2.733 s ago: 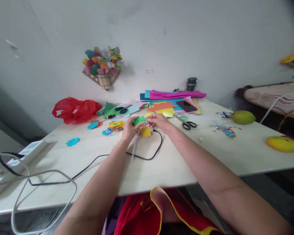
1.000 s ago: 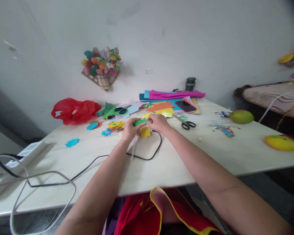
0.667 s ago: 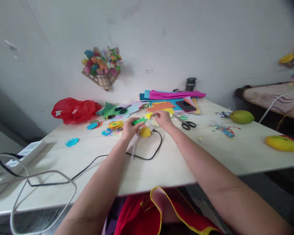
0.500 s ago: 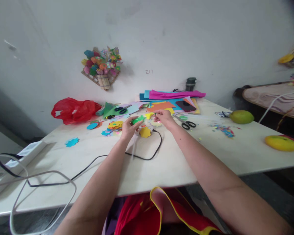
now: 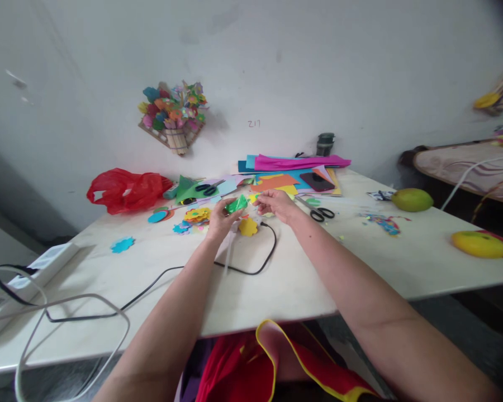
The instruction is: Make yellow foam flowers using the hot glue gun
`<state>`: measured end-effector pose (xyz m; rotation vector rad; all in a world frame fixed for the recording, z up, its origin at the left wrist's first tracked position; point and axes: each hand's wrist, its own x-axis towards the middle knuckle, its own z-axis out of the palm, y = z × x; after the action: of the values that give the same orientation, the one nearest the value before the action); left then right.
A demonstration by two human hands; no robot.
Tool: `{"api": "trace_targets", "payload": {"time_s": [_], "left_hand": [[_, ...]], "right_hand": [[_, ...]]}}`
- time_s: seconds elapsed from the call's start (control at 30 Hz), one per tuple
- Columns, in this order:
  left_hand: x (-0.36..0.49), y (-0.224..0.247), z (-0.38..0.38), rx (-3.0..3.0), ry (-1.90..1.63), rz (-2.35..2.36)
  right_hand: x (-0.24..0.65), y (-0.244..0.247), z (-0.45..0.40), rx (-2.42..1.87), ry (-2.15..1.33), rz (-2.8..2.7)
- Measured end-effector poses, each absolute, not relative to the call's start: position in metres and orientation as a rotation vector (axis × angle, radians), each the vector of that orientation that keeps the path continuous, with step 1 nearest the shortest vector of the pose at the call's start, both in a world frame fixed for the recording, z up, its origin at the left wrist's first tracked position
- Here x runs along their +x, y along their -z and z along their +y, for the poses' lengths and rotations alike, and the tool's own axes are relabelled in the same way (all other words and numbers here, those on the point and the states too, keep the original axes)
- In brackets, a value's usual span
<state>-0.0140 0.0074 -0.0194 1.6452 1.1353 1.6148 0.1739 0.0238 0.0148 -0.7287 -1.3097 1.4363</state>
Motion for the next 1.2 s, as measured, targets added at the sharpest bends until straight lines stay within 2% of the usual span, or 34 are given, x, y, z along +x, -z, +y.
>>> {"api": "trace_targets", "payload": {"time_s": [0.47,1.2], "left_hand": [[-0.0115,0.0184,0.0055,1.592,-1.65,1.141],[-0.0125,0.0196,0.0056,1.648,-1.66,1.164]], "right_hand": [[0.1772,-0.0202,0.0229,-0.854,-1.59,-1.076],[0.1798,-0.0121,0.0269,-0.744,-1.586,-1.217]]}}
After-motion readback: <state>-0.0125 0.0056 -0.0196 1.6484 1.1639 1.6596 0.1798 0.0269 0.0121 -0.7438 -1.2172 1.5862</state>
